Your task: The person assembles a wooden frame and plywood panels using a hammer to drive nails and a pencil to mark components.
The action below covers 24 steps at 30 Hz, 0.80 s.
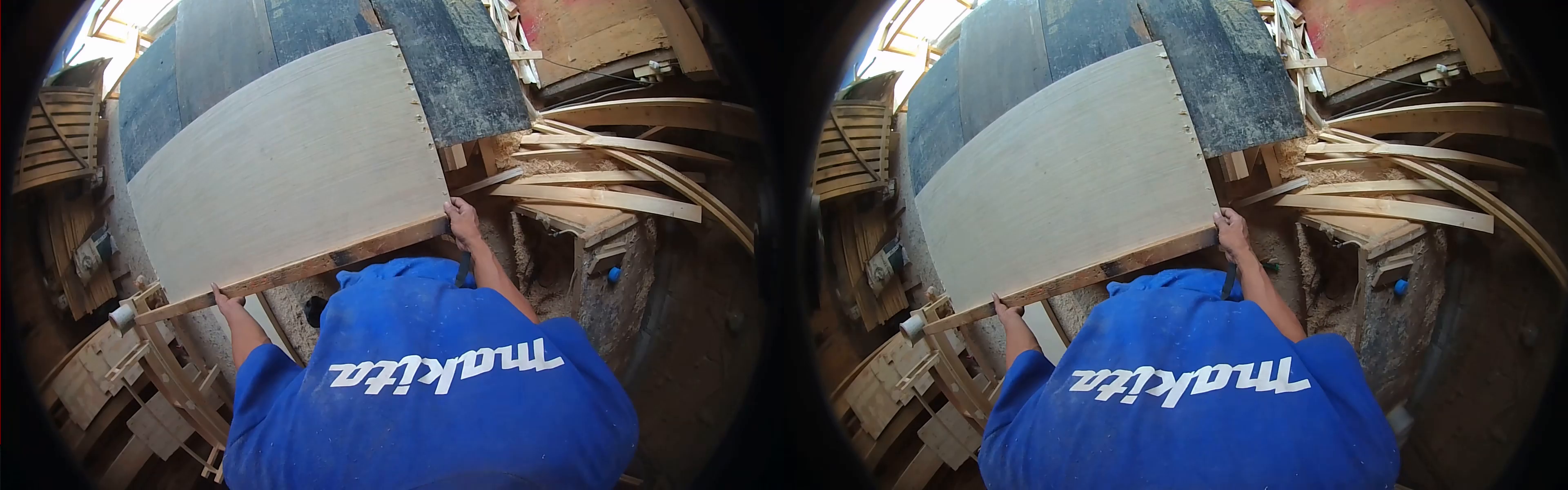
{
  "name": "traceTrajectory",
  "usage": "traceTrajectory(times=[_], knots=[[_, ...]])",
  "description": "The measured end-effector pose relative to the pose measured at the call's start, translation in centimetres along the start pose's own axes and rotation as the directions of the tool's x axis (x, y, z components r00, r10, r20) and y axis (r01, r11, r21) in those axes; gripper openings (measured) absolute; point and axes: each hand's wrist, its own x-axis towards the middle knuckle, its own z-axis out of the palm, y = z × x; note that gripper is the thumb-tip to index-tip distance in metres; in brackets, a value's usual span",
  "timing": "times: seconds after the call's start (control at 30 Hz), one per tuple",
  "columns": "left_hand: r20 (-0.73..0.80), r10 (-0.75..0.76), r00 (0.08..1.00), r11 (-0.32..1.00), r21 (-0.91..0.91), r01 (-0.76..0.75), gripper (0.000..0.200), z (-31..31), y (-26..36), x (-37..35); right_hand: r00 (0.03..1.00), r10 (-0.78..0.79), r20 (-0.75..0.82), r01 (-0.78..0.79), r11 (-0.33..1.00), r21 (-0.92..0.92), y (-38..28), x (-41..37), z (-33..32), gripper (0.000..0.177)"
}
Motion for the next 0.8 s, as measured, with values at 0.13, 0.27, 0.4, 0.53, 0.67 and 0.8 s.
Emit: traceTrajectory(times=[0.13, 0.27, 0.4, 0.53, 0.67, 0.8], knots=[[-0.026, -0.085, 0.996, 0.991, 0.098, 0.087, 0.050, 0.1, 0.3, 2.6, 0.997, -0.055, -0.056, 0.051, 0.996, -0.068, 0.8, -0.3, 0.5, 0.025], [0.053, -0.106, 0.993, 0.988, 0.121, 0.099, 0.044, -0.5, -0.1, 3.9, 0.989, -0.066, -0.132, 0.074, 0.995, 0.060, -0.1, -0.1, 0.5, 0.023], [0.079, -0.086, 0.993, 0.988, 0.133, 0.075, 0.042, -0.6, -0.2, 4.4, 0.991, 0.117, -0.070, -0.103, 0.979, 0.174, -3.3, -2.1, 0.2, 0.021], [0.080, -0.077, 0.994, 0.990, 0.122, 0.066, 0.040, -0.5, -0.3, 2.3, 0.984, 0.176, -0.006, -0.173, 0.973, 0.152, -3.3, -1.8, -0.4, 0.028], [0.012, -0.052, 0.999, 0.993, 0.107, 0.050, 0.039, 0.1, -0.4, 1.9, 0.974, 0.207, 0.090, -0.221, 0.958, 0.181, -3.6, -1.7, -1.1, 0.032], [-0.205, 0.130, 0.970, 0.983, 0.158, -0.098, 0.056, 1.7, -1.2, -4.7, 0.969, 0.213, 0.124, -0.233, 0.957, 0.175, -4.5, -2.1, -2.6, 0.039]])
